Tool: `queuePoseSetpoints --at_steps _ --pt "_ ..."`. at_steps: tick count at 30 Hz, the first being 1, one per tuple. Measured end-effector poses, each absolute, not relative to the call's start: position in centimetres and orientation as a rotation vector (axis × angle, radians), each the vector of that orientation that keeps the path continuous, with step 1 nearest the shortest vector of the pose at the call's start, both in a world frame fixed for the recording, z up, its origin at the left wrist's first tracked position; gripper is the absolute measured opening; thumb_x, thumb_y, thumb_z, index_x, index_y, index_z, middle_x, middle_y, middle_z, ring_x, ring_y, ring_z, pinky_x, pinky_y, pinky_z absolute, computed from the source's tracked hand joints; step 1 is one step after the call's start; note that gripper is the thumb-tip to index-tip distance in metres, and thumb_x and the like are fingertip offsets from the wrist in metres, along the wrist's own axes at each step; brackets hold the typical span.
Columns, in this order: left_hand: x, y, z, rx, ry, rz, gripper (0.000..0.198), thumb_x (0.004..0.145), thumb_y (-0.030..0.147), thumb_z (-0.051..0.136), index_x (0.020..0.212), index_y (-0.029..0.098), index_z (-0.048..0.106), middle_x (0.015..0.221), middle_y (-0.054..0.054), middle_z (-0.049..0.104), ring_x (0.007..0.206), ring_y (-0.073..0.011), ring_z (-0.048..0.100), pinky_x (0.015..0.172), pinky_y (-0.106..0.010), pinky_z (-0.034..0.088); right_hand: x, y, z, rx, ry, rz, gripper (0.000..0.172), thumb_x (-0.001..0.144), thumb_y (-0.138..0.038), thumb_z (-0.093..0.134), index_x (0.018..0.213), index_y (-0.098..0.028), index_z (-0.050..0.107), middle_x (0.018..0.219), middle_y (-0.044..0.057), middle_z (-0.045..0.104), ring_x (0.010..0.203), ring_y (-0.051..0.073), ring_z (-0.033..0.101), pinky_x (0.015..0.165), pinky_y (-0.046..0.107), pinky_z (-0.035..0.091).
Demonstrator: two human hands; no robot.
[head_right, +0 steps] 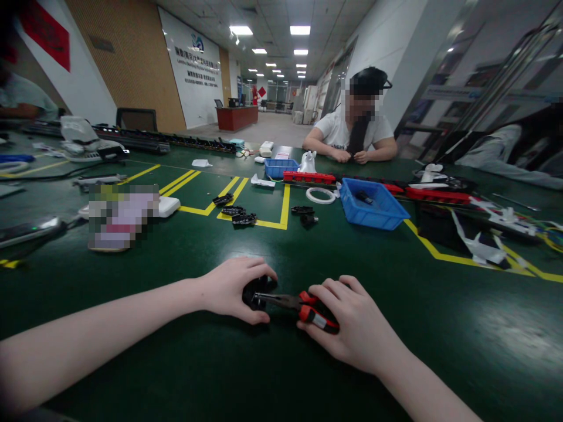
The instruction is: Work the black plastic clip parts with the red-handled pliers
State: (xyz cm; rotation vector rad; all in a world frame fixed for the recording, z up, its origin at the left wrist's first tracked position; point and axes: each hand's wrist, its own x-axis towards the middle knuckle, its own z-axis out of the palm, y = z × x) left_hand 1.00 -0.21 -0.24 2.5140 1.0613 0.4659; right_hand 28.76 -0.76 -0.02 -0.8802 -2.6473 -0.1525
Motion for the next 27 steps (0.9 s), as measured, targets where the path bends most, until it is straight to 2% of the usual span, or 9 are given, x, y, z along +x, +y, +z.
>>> queuePoseSetpoints --at_steps 8,18,27 --pt "0.97 -0.17 0.04 2.529 1.036 0.441 0.064 0.071 0.062 0.071 0.118 0.021 0.057 0.103 -0.005 0.062 0.089 -0.0235 0.061 0.076 -0.034 0.047 28.87 -0.87 -0.52 -0.918 -2.625 -0.118 0.035 0.083 -0.046 0.064 0.107 -0.022 0.06 0.093 0.006 0.069 0.079 0.021 0.064 0.085 0.044 0.044" --pt "0.56 -0.34 0.44 2.581 0.945 0.378 0.07 0.072 0.051 0.07 0.131 0.021 0.049 0.112 -0.006 0.059 0.099 -0.0255 0.059 0.09 -0.038 0.046 28.8 -1.0 -0.43 -0.897 -2.612 -0.167 0.036 0.083 -0.048 0.062 0.105 -0.02 0.061 0.093 0.006 0.069 0.08 0.021 0.063 0.087 0.043 0.041" --pt "0.76 -0.43 0.08 2.614 0.971 0.412 0.071 0.07 0.048 0.07 0.131 0.019 0.049 0.109 -0.006 0.06 0.096 -0.0257 0.06 0.087 -0.038 0.047 28.72 -0.8 0.12 -0.833 -2.648 -0.273 0.037 0.082 -0.045 0.065 0.106 -0.017 0.06 0.092 0.007 0.069 0.079 0.022 0.064 0.086 0.043 0.041"
